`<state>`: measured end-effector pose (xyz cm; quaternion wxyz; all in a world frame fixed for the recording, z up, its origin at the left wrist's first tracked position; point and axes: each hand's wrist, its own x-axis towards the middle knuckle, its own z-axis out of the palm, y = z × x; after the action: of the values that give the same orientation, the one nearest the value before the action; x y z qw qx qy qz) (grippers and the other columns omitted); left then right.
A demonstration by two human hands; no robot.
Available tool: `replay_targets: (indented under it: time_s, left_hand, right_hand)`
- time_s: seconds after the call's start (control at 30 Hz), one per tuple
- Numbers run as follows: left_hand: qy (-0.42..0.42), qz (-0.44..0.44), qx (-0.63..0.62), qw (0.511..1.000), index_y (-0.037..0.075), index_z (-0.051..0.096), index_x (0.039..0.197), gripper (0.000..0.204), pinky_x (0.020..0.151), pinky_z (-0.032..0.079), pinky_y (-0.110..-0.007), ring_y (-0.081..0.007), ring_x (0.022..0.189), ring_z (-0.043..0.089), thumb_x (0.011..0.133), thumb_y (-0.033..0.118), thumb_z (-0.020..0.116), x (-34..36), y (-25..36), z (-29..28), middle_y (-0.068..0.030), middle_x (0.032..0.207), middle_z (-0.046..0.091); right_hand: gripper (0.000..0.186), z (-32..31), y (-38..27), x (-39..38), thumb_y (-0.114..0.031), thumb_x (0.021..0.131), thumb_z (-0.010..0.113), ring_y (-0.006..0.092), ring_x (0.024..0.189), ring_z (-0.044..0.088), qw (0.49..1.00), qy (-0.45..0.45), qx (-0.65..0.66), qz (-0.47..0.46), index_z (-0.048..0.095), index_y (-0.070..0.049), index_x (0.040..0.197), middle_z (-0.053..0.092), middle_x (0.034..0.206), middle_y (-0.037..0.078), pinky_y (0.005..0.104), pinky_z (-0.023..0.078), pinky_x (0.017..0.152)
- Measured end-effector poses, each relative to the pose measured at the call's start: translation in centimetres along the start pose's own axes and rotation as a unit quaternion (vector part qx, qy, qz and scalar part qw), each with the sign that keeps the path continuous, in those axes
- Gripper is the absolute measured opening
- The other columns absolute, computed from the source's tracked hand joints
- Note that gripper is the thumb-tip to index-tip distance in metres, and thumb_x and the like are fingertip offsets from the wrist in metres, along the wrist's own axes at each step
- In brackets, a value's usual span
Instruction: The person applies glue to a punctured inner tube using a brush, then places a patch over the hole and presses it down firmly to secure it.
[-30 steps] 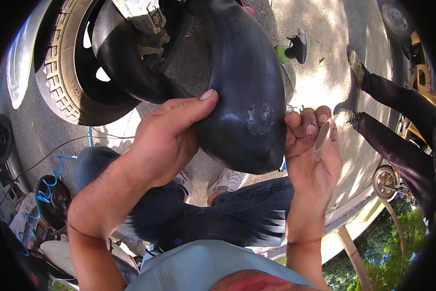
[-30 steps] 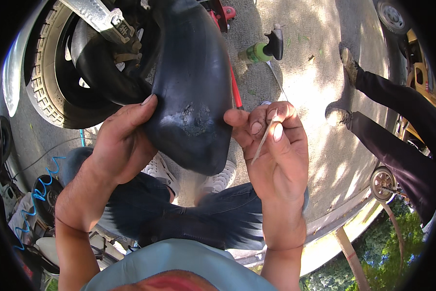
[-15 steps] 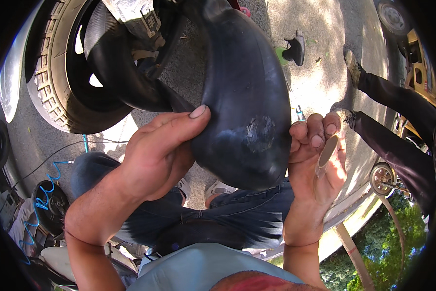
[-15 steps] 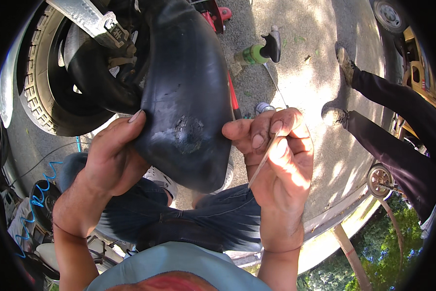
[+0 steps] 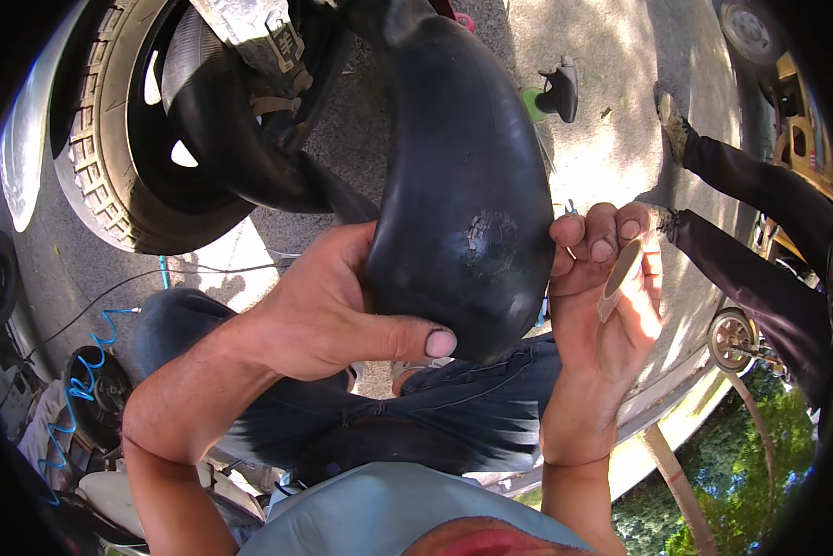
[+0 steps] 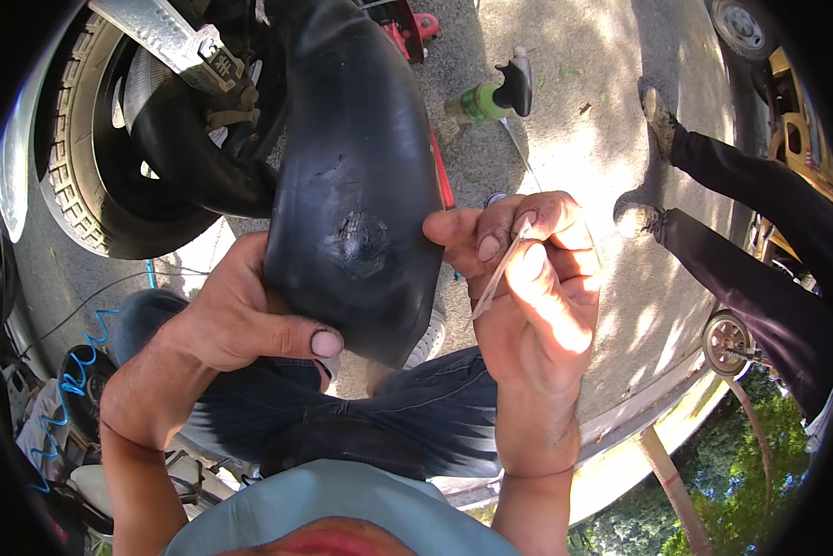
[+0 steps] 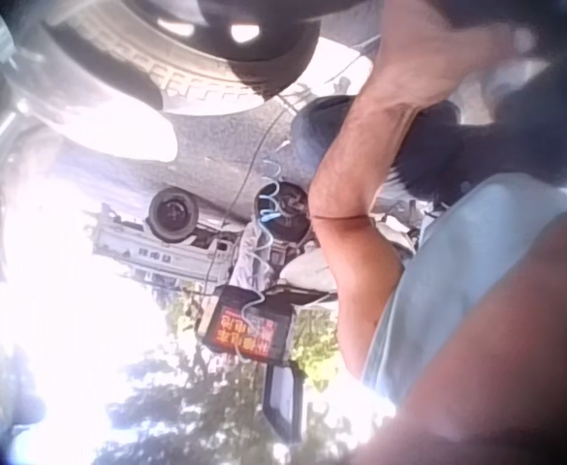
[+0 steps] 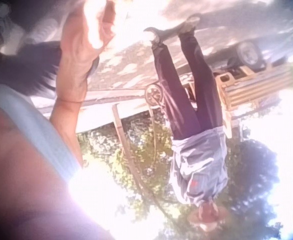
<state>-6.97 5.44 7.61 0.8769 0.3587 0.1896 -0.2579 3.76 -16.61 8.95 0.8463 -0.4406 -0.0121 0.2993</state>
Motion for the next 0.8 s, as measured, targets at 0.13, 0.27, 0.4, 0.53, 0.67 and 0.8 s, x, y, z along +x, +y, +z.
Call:
replay_targets:
  time_s: [0.13,0.27,0.4,0.53,0.67,0.8]
  left_hand:
    - [0.016,0.028,-0.012,0.999,-0.003,0.061,0.126,0.045,0.077,0.059,-0.029,-0.0118,0.092,0.068,0.085,-0.002,0.078,0.06,-0.52,0.08,-0.0088,0.109,0.073]
    - [0.016,0.061,-0.042,0.997,-0.004,0.066,0.121,0.037,0.084,0.057,-0.029,-0.0111,0.095,0.068,0.085,-0.002,0.078,-0.02,-0.77,0.15,-0.0088,0.110,0.073]
    - [0.005,0.059,-0.029,0.998,-0.004,0.068,0.118,0.034,0.086,0.056,-0.029,-0.0107,0.097,0.067,0.086,-0.001,0.078,-0.28,-0.65,-0.06,-0.0088,0.109,0.074]
    - [0.016,0.099,-0.002,0.995,-0.004,0.068,0.117,0.032,0.079,0.057,-0.027,-0.0095,0.089,0.068,0.086,0.000,0.078,-0.38,-0.87,0.13,-0.0078,0.102,0.074]
    - [0.003,0.079,0.023,0.997,-0.004,0.068,0.115,0.030,0.067,0.056,-0.025,-0.0083,0.079,0.067,0.087,0.001,0.078,-0.55,-0.76,-0.29,-0.0068,0.094,0.073]
    - [-0.001,0.085,0.019,0.996,-0.005,0.068,0.115,0.029,0.061,0.056,-0.025,-0.0083,0.074,0.066,0.088,0.002,0.077,-0.58,-0.78,-0.31,-0.0070,0.090,0.072]
  right_hand:
    - [0.016,0.06,0.06,-0.14,-0.014,0.098,0.067,0.0367,0.105,0.065,1.000,-0.006,0.000,0.003,0.056,-0.008,0.108,0.059,0.095,0.010,0.0527,0.050,0.101]
    - [0.016,0.03,0.20,-0.25,-0.014,0.098,0.067,0.0361,0.104,0.065,1.000,-0.011,-0.001,0.004,0.056,-0.008,0.108,0.058,0.095,0.010,0.0526,0.051,0.100]
    - [0.018,0.26,0.28,-0.28,-0.015,0.097,0.068,0.0353,0.104,0.066,1.000,-0.012,0.006,-0.002,0.055,-0.008,0.108,0.058,0.095,0.010,0.0514,0.052,0.099]
    - [0.020,0.40,0.41,-0.22,-0.017,0.097,0.069,0.0346,0.104,0.066,1.000,-0.013,0.017,0.002,0.055,-0.007,0.107,0.058,0.095,0.010,0.0497,0.053,0.099]
    - [0.021,0.27,0.17,-0.24,-0.018,0.097,0.069,0.0340,0.104,0.066,1.000,-0.012,0.015,0.011,0.054,-0.007,0.108,0.059,0.095,0.009,0.0453,0.054,0.093]
    - [0.021,0.38,0.25,-0.17,-0.018,0.097,0.069,0.0339,0.103,0.066,1.000,-0.001,0.006,0.017,0.055,-0.007,0.107,0.059,0.094,0.009,0.0419,0.053,0.089]
